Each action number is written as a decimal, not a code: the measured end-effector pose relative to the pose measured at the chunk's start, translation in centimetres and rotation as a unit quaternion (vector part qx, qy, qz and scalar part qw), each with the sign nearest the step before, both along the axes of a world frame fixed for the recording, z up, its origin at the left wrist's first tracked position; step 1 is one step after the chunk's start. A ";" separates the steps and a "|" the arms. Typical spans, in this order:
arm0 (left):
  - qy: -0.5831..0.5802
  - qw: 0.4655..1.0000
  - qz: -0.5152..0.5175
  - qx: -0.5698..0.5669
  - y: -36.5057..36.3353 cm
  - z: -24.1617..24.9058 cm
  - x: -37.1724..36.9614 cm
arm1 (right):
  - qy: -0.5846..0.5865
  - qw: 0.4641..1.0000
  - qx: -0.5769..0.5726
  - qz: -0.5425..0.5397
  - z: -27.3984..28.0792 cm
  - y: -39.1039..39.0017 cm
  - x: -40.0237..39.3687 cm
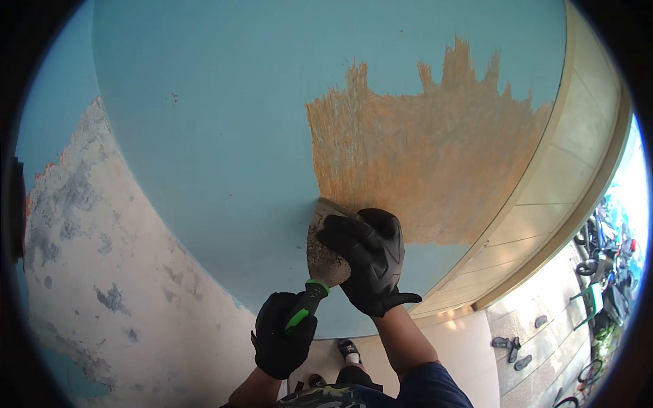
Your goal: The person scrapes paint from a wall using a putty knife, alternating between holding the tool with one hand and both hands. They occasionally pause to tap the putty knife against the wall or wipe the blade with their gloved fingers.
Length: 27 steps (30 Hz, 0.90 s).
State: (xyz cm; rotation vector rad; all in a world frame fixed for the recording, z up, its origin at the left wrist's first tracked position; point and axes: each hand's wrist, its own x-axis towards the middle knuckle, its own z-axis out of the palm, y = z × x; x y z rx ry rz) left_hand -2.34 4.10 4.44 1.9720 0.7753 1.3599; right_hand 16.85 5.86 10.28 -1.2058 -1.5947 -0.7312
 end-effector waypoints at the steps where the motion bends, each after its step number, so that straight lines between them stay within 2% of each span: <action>1: 0.001 1.000 -0.002 -0.002 0.0 -0.1 0.1 | 0.001 1.000 -0.002 -0.002 0.0 0.0 0.0; 10: -0.049 0.999 -0.004 -0.009 1.0 0.1 0.0 | -0.013 1.000 -0.002 -0.005 1.6 0.0 -0.5; 12: -0.018 1.000 0.007 0.003 0.6 -0.3 -0.1 | 0.004 1.000 -0.024 -0.002 1.2 -0.7 -0.6; 18: -0.019 0.999 -0.016 -0.029 1.0 -0.5 -0.4 | -0.002 0.999 -0.048 -0.011 1.5 -0.9 -0.7; 21: -0.021 0.999 -0.020 -0.029 1.3 -1.1 -0.2 | -0.017 1.000 -0.016 -0.009 1.0 -0.3 -0.5; 25: -0.004 0.999 -0.034 -0.001 3.0 0.0 -0.1 | -0.009 0.999 -0.033 -0.016 2.9 0.6 -1.0; 27: -0.123 0.986 -0.040 -0.106 4.7 1.9 0.6 | -0.038 0.997 0.059 -0.028 5.7 2.4 -1.1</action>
